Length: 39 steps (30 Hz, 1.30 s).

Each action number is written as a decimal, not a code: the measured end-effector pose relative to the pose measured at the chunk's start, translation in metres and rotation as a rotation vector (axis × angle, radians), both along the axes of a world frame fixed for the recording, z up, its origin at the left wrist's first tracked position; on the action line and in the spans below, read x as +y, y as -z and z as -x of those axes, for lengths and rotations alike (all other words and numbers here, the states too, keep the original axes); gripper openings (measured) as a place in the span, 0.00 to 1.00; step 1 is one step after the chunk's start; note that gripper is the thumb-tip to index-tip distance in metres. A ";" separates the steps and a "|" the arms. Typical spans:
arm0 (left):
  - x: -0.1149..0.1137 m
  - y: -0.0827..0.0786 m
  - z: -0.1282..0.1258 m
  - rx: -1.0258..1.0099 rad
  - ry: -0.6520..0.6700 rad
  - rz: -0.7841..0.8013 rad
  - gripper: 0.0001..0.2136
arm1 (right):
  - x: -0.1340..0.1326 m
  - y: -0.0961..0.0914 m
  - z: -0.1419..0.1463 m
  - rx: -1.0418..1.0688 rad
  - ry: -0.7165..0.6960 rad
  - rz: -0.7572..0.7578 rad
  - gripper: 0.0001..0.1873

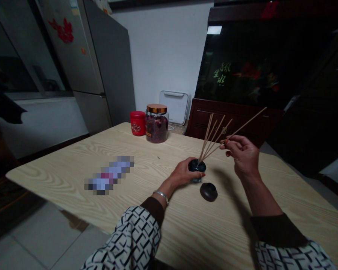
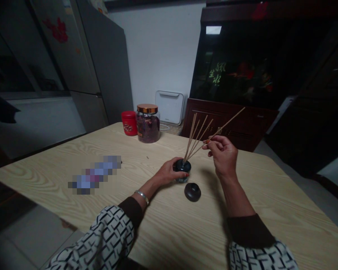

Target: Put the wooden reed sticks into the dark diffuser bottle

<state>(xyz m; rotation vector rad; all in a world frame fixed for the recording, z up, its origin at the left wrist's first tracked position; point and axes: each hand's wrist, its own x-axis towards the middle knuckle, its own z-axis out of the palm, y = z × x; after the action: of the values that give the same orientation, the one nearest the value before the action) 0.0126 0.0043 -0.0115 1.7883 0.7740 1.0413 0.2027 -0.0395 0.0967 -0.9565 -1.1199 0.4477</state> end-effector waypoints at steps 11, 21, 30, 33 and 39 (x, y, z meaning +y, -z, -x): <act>-0.001 -0.002 0.001 0.007 0.003 -0.013 0.31 | 0.007 0.030 0.018 -0.436 -0.098 0.185 0.13; 0.001 0.002 0.001 0.002 0.018 0.013 0.33 | 0.007 0.047 0.005 -0.652 -0.233 0.433 0.27; 0.010 0.015 0.007 -0.001 0.023 0.024 0.53 | 0.017 0.070 0.001 -0.784 -0.277 0.498 0.27; 0.014 0.021 0.005 -0.007 -0.029 0.069 0.50 | 0.039 0.079 -0.012 -0.802 -0.187 0.496 0.29; 0.018 0.024 0.002 -0.014 -0.090 0.088 0.33 | 0.084 0.090 -0.036 -0.795 -0.073 0.484 0.31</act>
<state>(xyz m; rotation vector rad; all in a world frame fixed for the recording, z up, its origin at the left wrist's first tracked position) 0.0107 0.0224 -0.0352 1.6827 0.8849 1.0613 0.2391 0.0448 0.0064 -1.5969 -1.8110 0.4126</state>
